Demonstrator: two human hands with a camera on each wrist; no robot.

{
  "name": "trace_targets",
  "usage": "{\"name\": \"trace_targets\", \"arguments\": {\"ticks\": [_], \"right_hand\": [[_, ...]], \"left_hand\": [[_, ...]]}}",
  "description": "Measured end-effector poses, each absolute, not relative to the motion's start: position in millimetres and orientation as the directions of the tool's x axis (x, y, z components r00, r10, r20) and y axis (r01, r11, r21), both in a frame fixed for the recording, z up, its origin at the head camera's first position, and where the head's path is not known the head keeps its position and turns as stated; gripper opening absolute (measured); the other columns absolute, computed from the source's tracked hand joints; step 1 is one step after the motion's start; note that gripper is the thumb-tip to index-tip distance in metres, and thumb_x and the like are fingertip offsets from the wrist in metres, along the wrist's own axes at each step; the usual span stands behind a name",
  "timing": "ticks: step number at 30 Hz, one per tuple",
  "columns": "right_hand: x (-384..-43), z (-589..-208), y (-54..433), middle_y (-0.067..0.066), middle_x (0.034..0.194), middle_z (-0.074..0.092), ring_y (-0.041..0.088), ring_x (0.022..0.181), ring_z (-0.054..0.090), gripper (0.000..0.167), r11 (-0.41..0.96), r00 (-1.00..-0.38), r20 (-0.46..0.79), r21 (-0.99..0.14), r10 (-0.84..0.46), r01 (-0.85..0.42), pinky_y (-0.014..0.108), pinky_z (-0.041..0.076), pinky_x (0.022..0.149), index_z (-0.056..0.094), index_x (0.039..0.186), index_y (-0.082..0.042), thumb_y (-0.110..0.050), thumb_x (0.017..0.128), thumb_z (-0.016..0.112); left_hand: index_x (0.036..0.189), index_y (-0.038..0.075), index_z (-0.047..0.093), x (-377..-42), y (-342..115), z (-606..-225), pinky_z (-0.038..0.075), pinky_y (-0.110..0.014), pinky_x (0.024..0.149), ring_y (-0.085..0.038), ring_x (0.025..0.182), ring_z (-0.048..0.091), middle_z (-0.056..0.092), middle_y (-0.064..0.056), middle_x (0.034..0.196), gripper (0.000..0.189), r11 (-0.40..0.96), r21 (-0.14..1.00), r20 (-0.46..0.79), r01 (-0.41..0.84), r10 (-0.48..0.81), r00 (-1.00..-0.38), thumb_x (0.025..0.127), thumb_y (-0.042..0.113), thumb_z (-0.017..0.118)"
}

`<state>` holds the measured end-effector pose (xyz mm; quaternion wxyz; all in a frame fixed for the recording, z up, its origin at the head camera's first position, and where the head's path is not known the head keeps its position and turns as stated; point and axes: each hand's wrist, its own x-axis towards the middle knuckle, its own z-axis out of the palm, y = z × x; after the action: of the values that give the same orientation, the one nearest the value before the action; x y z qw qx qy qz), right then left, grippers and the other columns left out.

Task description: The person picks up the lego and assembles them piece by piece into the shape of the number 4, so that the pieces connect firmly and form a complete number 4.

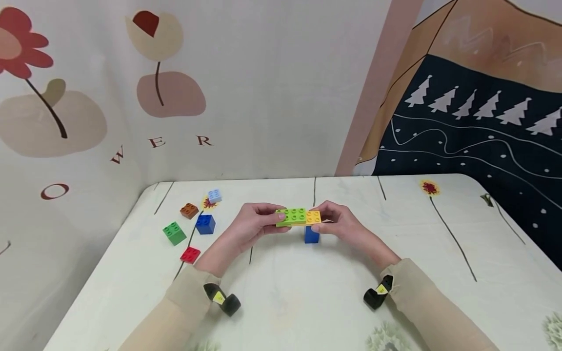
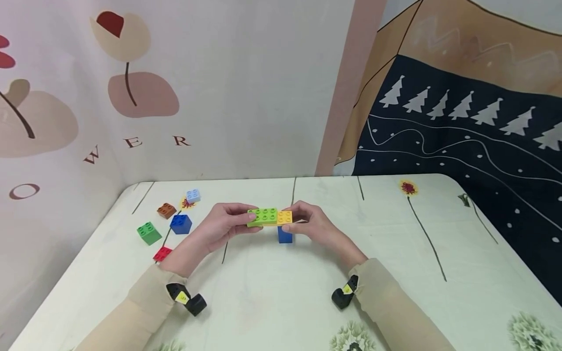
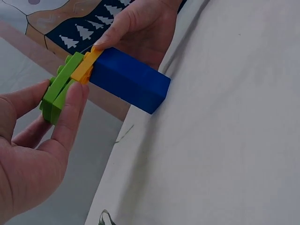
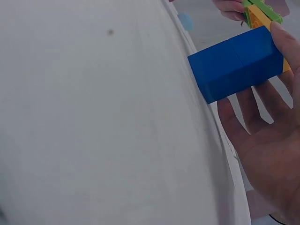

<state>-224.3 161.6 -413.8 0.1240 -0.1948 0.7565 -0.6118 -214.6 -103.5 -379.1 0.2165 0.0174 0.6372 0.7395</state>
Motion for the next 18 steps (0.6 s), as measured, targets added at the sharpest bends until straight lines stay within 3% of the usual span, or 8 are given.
{"name": "trace_targets", "arguments": {"ticks": [18], "right_hand": [[-223,-415,161,0.014,0.118,0.067,0.027,0.106,0.061,0.033,0.164,-0.89,0.057,-0.976,-0.451,-0.146,0.026,0.052,0.087,0.061,0.122,0.003,-0.01,0.095,0.074]], "left_hand": [[0.126,-0.009,0.067,-213,-100,-365,0.061,-0.035,0.079,-0.032,0.103,0.072,0.065,-0.026,0.125,0.034,-0.076,0.936,-0.306,-0.342,0.301,-0.903,0.093,-0.003,0.072]]}}
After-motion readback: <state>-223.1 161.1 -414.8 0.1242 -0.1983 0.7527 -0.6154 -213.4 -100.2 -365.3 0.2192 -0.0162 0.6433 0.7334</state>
